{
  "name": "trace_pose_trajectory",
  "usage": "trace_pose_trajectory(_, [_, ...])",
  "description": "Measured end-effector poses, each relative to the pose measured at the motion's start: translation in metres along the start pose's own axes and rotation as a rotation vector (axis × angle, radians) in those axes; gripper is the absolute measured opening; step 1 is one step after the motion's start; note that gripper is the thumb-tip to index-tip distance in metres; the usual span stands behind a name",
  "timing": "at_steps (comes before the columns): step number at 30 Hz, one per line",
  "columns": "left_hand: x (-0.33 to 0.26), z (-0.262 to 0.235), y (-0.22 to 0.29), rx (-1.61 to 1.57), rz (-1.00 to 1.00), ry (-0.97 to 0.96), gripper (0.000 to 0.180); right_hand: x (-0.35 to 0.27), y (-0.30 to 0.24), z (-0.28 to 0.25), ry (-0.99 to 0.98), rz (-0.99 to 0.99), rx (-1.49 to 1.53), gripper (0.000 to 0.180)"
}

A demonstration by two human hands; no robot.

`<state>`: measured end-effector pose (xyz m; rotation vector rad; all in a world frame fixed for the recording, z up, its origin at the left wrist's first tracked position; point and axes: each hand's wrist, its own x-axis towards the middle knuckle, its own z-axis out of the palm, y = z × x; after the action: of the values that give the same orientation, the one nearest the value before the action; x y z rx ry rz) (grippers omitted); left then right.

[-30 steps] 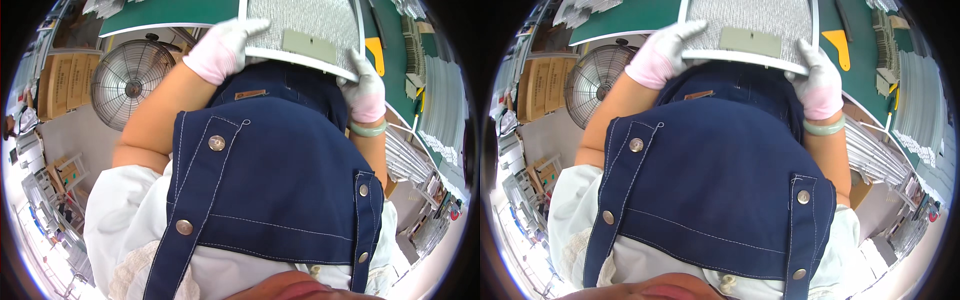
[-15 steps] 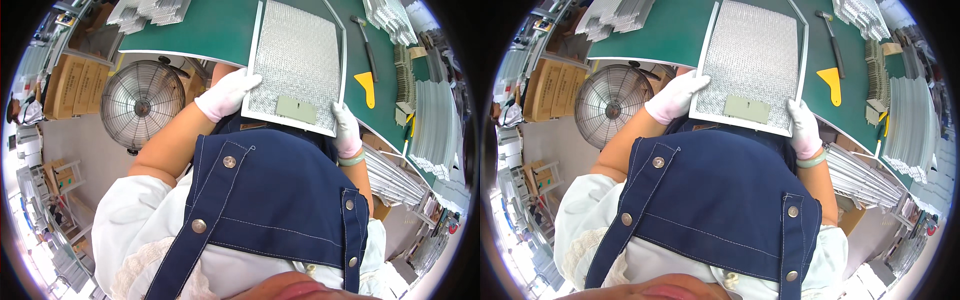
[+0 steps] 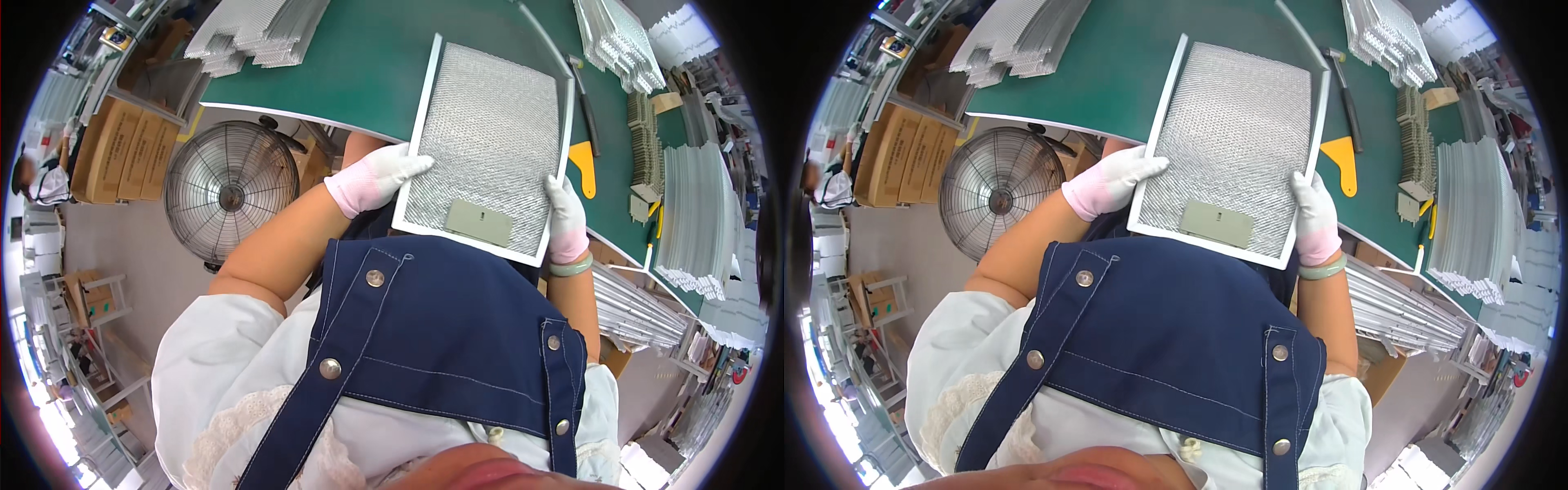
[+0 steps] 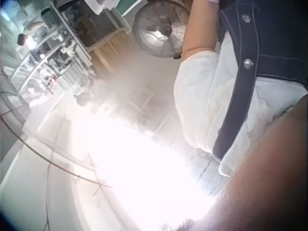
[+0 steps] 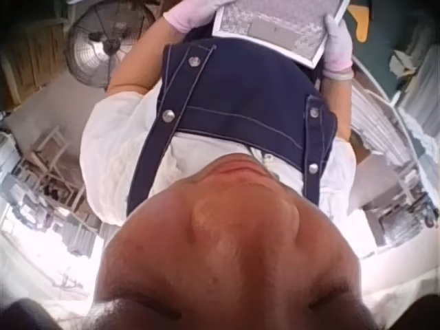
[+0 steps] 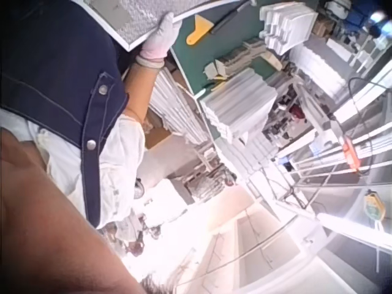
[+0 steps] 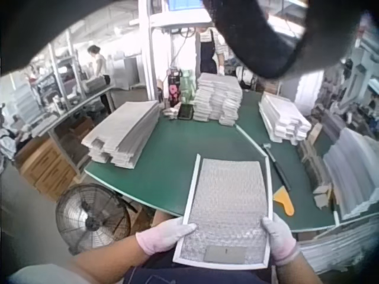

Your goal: The person assembles rectangular metal frames by placing a mesh sheet onto a frame, inserting a plastic component, and securing the edges with a manual crimping tool. They repeat this process for multiple units, stacking the finished frames on the table.

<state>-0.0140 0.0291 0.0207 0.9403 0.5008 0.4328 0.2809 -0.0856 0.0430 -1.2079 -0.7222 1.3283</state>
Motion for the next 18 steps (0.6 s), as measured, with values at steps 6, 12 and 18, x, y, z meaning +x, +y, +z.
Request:
trace_pose_trajectory(6, [0.011,0.005,0.030,0.365,0.254,0.301,0.045,-0.013,-0.021,0.016,0.016,-0.155,-0.189,0.044])
trace_pose_trajectory(12, [0.001,0.026,0.066,0.505,0.257,0.250,0.053,-0.023,-0.040,0.012,-0.011,-0.245,-0.188,0.050])
trace_pose_trajectory(18, [0.004,0.044,0.092,0.509,0.387,0.252,0.052,-0.034,-0.049,0.008,-0.059,-0.286,-0.284,0.051])
